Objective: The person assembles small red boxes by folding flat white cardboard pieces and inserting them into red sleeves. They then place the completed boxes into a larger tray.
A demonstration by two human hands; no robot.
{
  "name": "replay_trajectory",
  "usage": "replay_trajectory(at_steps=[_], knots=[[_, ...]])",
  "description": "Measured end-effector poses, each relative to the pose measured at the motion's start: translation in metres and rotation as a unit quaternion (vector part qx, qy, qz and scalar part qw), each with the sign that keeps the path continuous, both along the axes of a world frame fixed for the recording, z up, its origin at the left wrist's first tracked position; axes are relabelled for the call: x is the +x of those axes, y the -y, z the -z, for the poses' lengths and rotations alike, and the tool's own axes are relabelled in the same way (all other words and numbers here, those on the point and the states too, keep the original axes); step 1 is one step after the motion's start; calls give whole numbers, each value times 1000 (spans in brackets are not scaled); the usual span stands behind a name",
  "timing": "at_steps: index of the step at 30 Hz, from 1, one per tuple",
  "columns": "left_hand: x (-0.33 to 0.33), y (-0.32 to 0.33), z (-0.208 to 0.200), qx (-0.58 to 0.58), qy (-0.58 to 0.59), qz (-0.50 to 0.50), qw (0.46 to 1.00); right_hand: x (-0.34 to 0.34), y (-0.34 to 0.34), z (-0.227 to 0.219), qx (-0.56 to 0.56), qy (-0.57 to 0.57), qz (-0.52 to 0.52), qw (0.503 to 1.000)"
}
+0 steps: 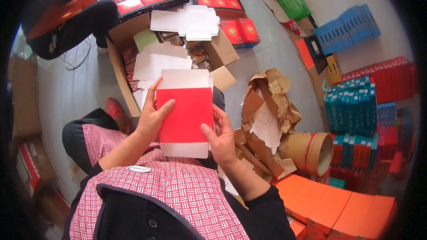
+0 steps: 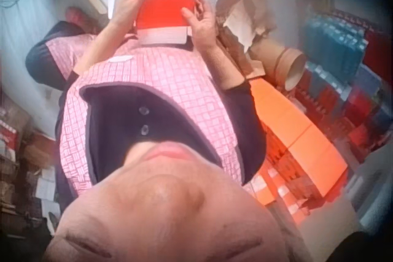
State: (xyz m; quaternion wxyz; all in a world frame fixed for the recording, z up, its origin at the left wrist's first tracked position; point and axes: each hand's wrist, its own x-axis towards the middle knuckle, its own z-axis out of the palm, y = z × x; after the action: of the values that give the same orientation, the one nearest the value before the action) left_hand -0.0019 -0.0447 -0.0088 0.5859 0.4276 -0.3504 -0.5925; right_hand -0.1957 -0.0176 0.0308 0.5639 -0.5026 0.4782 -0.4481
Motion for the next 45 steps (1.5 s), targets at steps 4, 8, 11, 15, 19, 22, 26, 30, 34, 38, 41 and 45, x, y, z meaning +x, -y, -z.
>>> replay_trajectory(at_steps=[4, 8, 11, 15, 19, 22, 26, 30, 34, 38, 41, 45], knots=[[0, -9, -5, -6, -28, 98, 995, -22, 6, -1, 78, 77, 54, 993], [1, -8, 7, 44, -38, 137, 989, -29, 17, 9, 55, 61, 52, 995], [11, 1, 23, 41, -39, 149, 987, -47, 22, 11, 64, -56, 0, 996], [15, 10, 15, 22, -35, 166, 985, -52, 32, 13, -7, -30, -17, 999], [13, 12, 18, -15, -72, 144, 987, -47, 32, 18, -69, 33, 18, 997], [9, 8, 16, -33, -46, 106, 993, -45, 34, 10, -231, -109, 0, 967], [4, 4, 15, -77, -2, 97, 992, -50, 51, -16, -279, -215, -89, 932], [-2, 1, 11, -83, 25, 111, 990, -40, 85, -34, 46, -224, -222, 948], [-5, 3, 8, -81, 45, 123, 988, -28, 99, -36, 82, -200, -299, 929], [-6, 1, 12, -82, 16, 121, 989, -22, 101, -36, 68, -179, -312, 931], [-7, 2, 15, -83, -32, 114, 989, -20, 110, -34, 73, -247, -343, 903], [-7, 3, 11, -78, -38, 114, 990, -26, 113, -26, 65, -252, -343, 903]])
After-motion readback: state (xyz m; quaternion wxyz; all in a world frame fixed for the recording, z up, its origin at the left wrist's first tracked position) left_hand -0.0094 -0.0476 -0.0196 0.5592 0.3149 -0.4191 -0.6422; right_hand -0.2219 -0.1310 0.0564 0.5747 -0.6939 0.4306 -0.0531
